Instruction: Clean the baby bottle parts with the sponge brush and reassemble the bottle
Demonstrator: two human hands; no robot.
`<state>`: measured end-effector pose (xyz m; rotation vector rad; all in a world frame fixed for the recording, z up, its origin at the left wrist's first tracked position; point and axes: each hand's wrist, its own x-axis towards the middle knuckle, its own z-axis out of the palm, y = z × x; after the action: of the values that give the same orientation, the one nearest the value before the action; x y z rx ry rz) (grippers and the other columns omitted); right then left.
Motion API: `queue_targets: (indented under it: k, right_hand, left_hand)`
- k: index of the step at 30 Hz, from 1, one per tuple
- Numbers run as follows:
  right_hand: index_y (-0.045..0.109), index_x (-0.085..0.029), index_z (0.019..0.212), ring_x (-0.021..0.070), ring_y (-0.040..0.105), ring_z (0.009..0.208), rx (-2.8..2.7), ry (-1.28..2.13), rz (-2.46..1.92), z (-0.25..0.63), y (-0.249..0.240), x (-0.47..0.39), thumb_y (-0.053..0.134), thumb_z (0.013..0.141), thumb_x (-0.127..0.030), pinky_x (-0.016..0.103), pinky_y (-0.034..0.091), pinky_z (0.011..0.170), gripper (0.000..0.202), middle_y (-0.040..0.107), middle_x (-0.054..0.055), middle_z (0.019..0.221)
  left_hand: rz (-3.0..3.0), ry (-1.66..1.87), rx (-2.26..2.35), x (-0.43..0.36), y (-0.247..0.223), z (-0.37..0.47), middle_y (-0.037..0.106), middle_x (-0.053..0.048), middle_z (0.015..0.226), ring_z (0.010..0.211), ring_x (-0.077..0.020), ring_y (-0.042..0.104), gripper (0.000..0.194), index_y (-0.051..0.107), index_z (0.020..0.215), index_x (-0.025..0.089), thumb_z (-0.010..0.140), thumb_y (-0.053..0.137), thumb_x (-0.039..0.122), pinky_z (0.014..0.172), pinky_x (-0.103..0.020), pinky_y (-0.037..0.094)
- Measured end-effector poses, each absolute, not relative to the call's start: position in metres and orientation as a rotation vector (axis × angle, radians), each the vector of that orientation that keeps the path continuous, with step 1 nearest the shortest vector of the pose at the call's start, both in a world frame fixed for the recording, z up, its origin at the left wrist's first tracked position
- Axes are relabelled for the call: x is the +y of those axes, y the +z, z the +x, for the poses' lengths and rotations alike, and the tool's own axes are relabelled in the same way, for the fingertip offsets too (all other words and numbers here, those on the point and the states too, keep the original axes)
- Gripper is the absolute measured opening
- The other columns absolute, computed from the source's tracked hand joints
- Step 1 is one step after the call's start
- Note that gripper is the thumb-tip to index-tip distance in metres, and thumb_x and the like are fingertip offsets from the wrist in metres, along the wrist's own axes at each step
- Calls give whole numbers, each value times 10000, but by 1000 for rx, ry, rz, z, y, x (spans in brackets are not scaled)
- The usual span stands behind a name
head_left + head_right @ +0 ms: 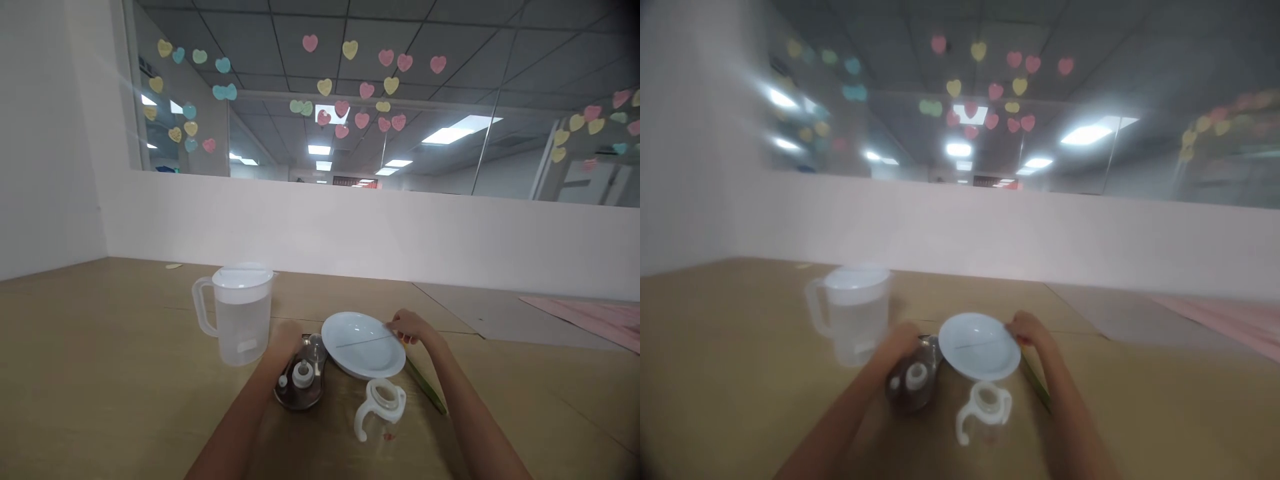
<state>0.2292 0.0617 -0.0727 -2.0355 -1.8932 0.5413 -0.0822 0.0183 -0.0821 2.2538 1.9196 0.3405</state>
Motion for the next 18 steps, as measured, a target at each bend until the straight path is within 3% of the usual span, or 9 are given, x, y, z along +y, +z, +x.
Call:
queue_targets:
  k: [3, 5, 12, 18]
  right_hand:
    - [607, -86, 624, 125, 502, 368, -1938, 544, -2038, 226, -67, 62, 602, 663, -133, 201, 343, 376, 61, 550, 43, 446]
    - [618, -86, 669, 122, 504, 377, -1955, 555, -2020, 224, -64, 60, 600, 652, -97, 193, 352, 379, 27, 532, 22, 431]
    - [610, -101, 873, 101, 515, 391, -1957, 614, -1843, 211, -40, 45, 609, 690, -94, 165, 372, 374, 183, 526, -23, 471]
    - [570, -93, 943, 75, 479, 328, -1917, 637, -1764, 199, -28, 34, 585, 741, -89, 157, 384, 369, 203, 524, -36, 466]
  left_hand:
    - [2272, 301, 2036, 15, -99, -82, 661, -173, 922, 915, -287, 608, 132, 672, 813, 98, 760, 569, 162, 775, -359, 450]
    - [2270, 312, 2092, 12, -107, -83, 671, -161, 923, 900, -277, 617, 172, 677, 832, 120, 771, 525, 172, 745, -330, 448]
    - [2206, 467, 2227, -8, -115, -90, 686, -109, 900, 841, -239, 637, 257, 654, 866, 173, 848, 417, 271, 669, -286, 430]
    - [2071, 615, 2365, -28, -106, -88, 684, -129, 856, 807, -254, 646, 369, 600, 958, 154, 926, 270, 316, 644, -299, 418]
